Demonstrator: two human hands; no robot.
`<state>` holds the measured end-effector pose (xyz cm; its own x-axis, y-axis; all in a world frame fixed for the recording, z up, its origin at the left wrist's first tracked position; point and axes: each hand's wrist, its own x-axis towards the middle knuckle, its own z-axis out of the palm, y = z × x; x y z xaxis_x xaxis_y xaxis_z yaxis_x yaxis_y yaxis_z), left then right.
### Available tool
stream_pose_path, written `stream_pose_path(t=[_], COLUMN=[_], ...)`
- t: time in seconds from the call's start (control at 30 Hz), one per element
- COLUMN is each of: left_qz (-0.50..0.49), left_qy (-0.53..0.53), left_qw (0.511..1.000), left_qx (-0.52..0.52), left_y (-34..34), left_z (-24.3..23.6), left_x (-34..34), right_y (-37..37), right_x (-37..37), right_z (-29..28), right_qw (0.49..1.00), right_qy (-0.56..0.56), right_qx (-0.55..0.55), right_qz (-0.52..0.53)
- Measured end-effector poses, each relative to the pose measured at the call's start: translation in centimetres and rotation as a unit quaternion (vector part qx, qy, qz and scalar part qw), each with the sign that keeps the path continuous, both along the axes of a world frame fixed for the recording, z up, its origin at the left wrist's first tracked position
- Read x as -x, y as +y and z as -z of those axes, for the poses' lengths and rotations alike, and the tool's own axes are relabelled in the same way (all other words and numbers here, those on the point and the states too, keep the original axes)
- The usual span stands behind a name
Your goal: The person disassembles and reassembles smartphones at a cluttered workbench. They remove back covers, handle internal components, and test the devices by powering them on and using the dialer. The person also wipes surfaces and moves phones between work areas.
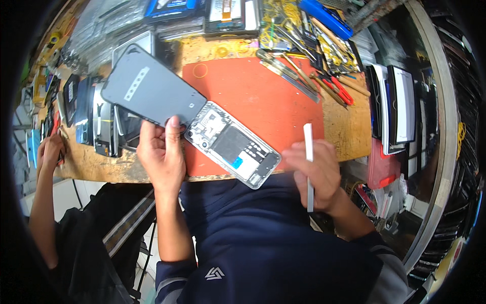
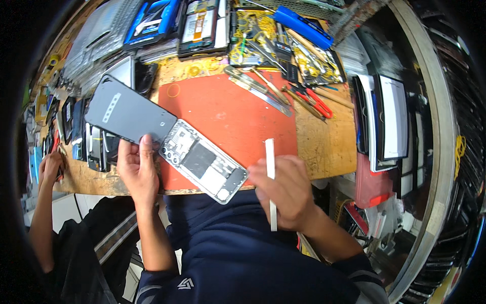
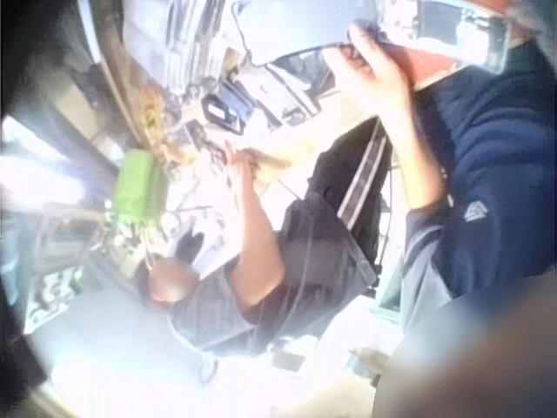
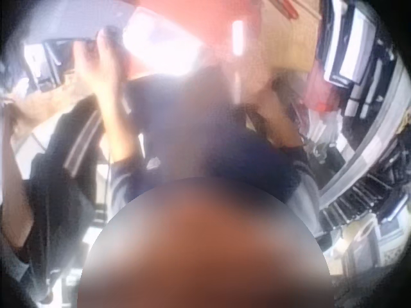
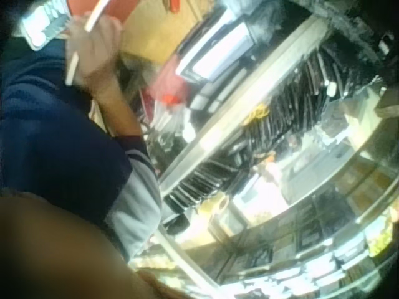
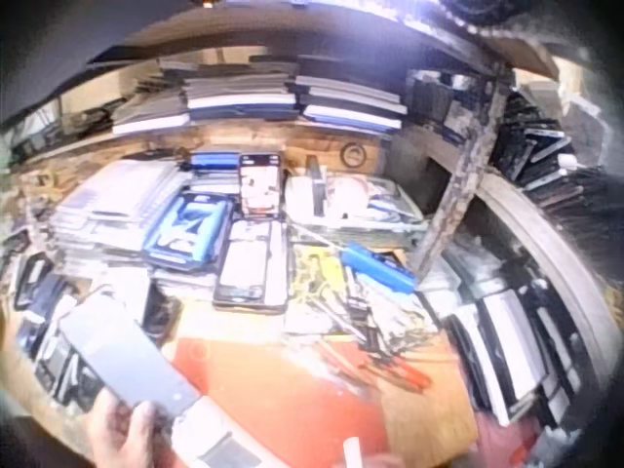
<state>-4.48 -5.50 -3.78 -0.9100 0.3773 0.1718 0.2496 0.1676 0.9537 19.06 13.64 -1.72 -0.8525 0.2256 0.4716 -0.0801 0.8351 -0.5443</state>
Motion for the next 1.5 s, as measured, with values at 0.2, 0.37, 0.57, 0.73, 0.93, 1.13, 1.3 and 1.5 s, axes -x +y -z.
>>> stream_pose_path(t=[0.2, 0.37, 0.57, 0.73, 0.93, 1.13, 1.3, 1.5], left_qz=[0.012, 0.004, -0.029, -0.032, -0.031, -0.109, -0.024, -0.011], left_qy=[-0.023, -0.036, -0.026, -0.041, -0.101, -0.061, -0.08, -0.103], left_qw=[0.999, 0.999, 0.999, 0.997, 0.991, 0.965, 0.976, 0.971], left_qx=[-0.028, -0.031, -0.039, -0.05, -0.084, -0.229, -0.2, -0.214], left_y=[0.1, 0.5, 1.2, 0.8, -0.4, -2.1, -2.5, -0.8], left_z=[-0.1, -0.3, -0.2, -0.5, -1.7, -6.2, -7.9, -7.7], left_x=[0.1, 0.1, -0.1, 0.1, -0.6, 3.3, 3.7, 1.8], right_y=[4.9, 3.5, -3.7, -4.2, -3.0, -1.0, -0.2, -1.6], right_x=[3.1, 4.2, 4.8, 5.1, 3.9, 2.3, 2.9, 4.1], right_z=[-1.1, -2.3, -2.2, -1.8, -1.9, -2.8, -2.4, -1.8], right_qw=[0.977, 0.988, 0.984, 0.991, 0.997, 0.999, 0.996, 0.998], right_qy=[-0.044, -0.04, -0.164, -0.121, -0.076, -0.029, -0.001, -0.007], right_qx=[-0.163, -0.101, -0.065, -0.048, -0.028, -0.03, -0.052, -0.041], right_qz=[0.13, 0.109, -0.01, 0.019, 0.009, 0.027, 0.066, 0.053])
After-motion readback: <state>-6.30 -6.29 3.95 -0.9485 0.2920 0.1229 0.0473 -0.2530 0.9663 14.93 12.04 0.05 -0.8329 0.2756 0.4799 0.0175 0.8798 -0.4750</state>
